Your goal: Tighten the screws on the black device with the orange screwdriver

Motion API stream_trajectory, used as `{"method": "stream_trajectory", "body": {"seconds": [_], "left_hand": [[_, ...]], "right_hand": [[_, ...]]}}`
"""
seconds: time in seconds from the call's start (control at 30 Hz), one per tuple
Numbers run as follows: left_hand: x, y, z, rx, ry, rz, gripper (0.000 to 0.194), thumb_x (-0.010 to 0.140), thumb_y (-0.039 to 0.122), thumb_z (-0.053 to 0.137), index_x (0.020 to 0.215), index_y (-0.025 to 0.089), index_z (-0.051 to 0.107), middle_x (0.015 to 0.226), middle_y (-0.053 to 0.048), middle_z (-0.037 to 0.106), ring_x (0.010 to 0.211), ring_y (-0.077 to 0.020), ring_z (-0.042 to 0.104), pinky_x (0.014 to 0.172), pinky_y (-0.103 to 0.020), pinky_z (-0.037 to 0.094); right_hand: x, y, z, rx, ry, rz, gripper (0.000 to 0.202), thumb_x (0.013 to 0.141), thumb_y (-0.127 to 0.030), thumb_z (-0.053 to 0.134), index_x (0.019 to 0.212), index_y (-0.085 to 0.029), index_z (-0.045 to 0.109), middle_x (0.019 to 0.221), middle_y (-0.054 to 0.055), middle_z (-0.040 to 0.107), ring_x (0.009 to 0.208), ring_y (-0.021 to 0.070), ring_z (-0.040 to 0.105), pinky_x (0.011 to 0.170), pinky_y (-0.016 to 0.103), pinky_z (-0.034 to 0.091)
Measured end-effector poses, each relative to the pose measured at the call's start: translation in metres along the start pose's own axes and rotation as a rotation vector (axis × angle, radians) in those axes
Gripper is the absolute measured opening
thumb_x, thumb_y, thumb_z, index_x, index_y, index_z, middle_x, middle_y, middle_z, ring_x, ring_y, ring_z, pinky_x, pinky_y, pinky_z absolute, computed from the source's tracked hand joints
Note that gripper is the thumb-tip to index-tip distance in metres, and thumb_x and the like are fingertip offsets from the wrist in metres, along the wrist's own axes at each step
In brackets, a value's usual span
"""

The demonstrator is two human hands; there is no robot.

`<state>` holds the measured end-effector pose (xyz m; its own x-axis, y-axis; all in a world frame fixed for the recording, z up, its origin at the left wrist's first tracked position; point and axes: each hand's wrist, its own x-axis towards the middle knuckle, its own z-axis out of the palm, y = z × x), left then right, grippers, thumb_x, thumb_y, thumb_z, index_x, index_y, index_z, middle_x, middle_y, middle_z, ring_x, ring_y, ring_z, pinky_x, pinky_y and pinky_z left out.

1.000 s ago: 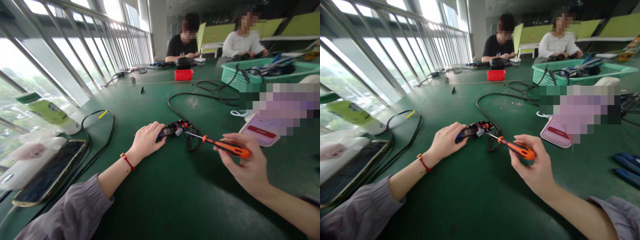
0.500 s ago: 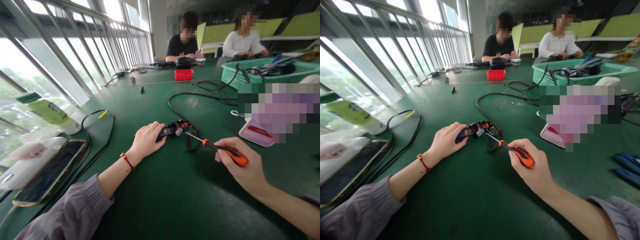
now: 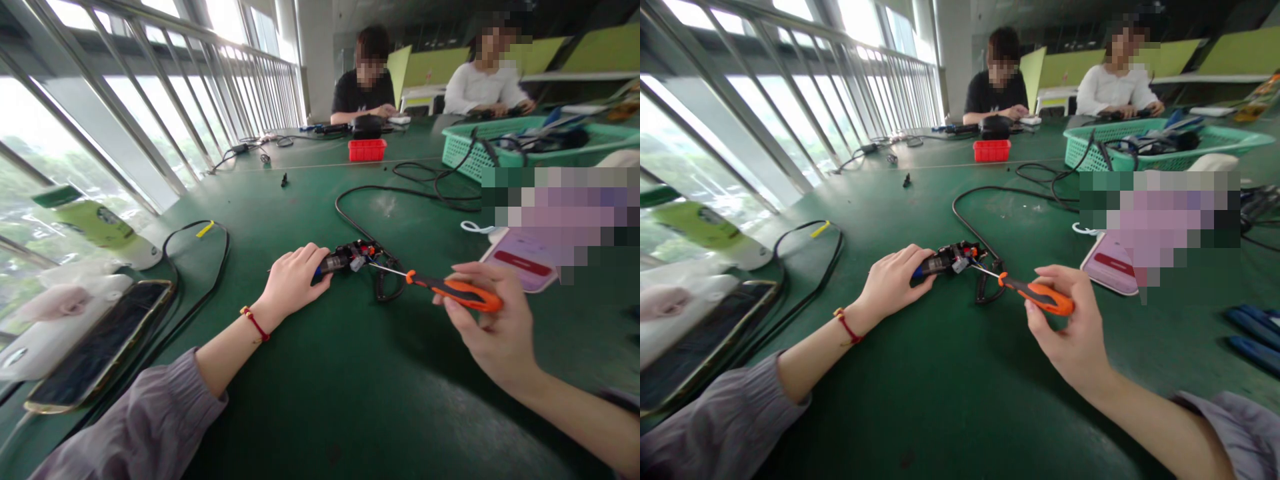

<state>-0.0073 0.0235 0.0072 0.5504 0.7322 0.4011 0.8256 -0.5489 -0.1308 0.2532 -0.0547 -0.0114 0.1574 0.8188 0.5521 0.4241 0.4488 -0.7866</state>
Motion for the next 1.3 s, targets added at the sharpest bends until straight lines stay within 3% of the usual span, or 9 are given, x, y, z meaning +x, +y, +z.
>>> {"method": "stream_trajectory", "body": {"seconds": [0.13,0.37,0.47,0.6,0.8,1.03,1.1,1.23,1.3], "left_hand": [[0.000,0.000,0.000,-0.012,-0.002,0.001,0.030,0.083,0.033,0.044,0.108,0.018,0.051,0.096,-0.005,0.058,0.080,-0.0169,0.057,0.067,-0.028,0.044],[0.000,0.000,0.000,-0.012,0.008,0.005,0.029,0.083,0.033,0.044,0.107,0.018,0.051,0.095,-0.005,0.058,0.079,-0.0166,0.057,0.067,-0.028,0.044],[0.000,0.000,0.001,-0.011,0.004,0.004,0.029,0.083,0.033,0.044,0.108,0.018,0.051,0.096,-0.005,0.058,0.079,-0.0167,0.057,0.067,-0.028,0.044],[0.000,0.000,0.001,-0.013,0.008,0.000,0.029,0.083,0.034,0.044,0.107,0.019,0.051,0.096,-0.005,0.058,0.079,-0.0166,0.057,0.067,-0.028,0.044],[0.000,0.000,0.001,-0.008,0.003,-0.004,0.029,0.083,0.033,0.044,0.107,0.019,0.051,0.096,-0.005,0.058,0.080,-0.0169,0.057,0.068,-0.028,0.044],[0.000,0.000,0.000,-0.019,0.001,-0.001,0.030,0.083,0.033,0.045,0.108,0.018,0.051,0.096,-0.005,0.058,0.080,-0.0170,0.057,0.068,-0.028,0.044],[0.000,0.000,0.000,-0.018,0.002,-0.001,0.029,0.083,0.033,0.045,0.107,0.018,0.051,0.096,-0.005,0.058,0.079,-0.0170,0.057,0.068,-0.028,0.044],[0.000,0.000,0.000,-0.007,0.000,-0.002,0.029,0.083,0.034,0.044,0.107,0.018,0.051,0.096,-0.005,0.058,0.079,-0.0170,0.058,0.068,-0.028,0.044],[0.000,0.000,0.000,-0.002,0.000,-0.001,0.029,0.084,0.034,0.044,0.107,0.018,0.051,0.096,-0.004,0.058,0.079,-0.0168,0.058,0.067,-0.028,0.044]], "right_hand": [[0.001,0.006,-0.001,0.000,0.031,-0.016,0.027,0.073,-0.024,0.061,0.098,-0.024,0.052,0.097,0.004,0.053,0.080,0.0181,0.059,0.074,0.038,0.049],[-0.001,0.001,-0.006,-0.032,-0.097,0.014,0.016,0.086,-0.027,0.045,0.093,-0.022,0.058,0.078,0.002,0.057,0.057,0.0106,0.051,0.050,0.026,0.040],[-0.001,-0.003,-0.005,-0.068,-0.068,-0.009,0.013,0.083,-0.023,0.050,0.095,-0.023,0.055,0.072,-0.001,0.054,0.055,0.0104,0.051,0.051,0.026,0.041],[0.000,-0.003,-0.003,-0.071,0.004,-0.063,0.023,0.076,-0.021,0.057,0.098,-0.023,0.052,0.083,0.001,0.054,0.065,0.0136,0.057,0.058,0.029,0.046],[-0.001,0.000,-0.003,-0.002,-0.129,0.018,0.015,0.084,-0.024,0.047,0.098,-0.024,0.052,0.062,-0.003,0.047,0.046,0.0097,0.047,0.043,0.025,0.038],[-0.001,0.001,-0.003,-0.040,0.031,-0.109,0.033,0.074,-0.019,0.060,0.105,-0.024,0.049,0.091,0.003,0.053,0.074,0.0167,0.058,0.066,0.035,0.047],[-0.002,0.001,-0.003,-0.027,-0.005,-0.079,0.030,0.075,-0.020,0.059,0.104,-0.024,0.050,0.086,0.002,0.054,0.070,0.0157,0.058,0.064,0.034,0.047],[-0.002,-0.002,-0.003,0.051,-0.156,0.071,0.023,0.085,-0.023,0.047,0.108,-0.024,0.049,0.057,-0.005,0.045,0.044,0.0107,0.048,0.044,0.027,0.042],[-0.001,-0.004,-0.002,0.053,-0.113,0.039,0.025,0.084,-0.023,0.048,0.109,-0.025,0.047,0.059,-0.005,0.047,0.046,0.0112,0.050,0.045,0.028,0.042]]}}
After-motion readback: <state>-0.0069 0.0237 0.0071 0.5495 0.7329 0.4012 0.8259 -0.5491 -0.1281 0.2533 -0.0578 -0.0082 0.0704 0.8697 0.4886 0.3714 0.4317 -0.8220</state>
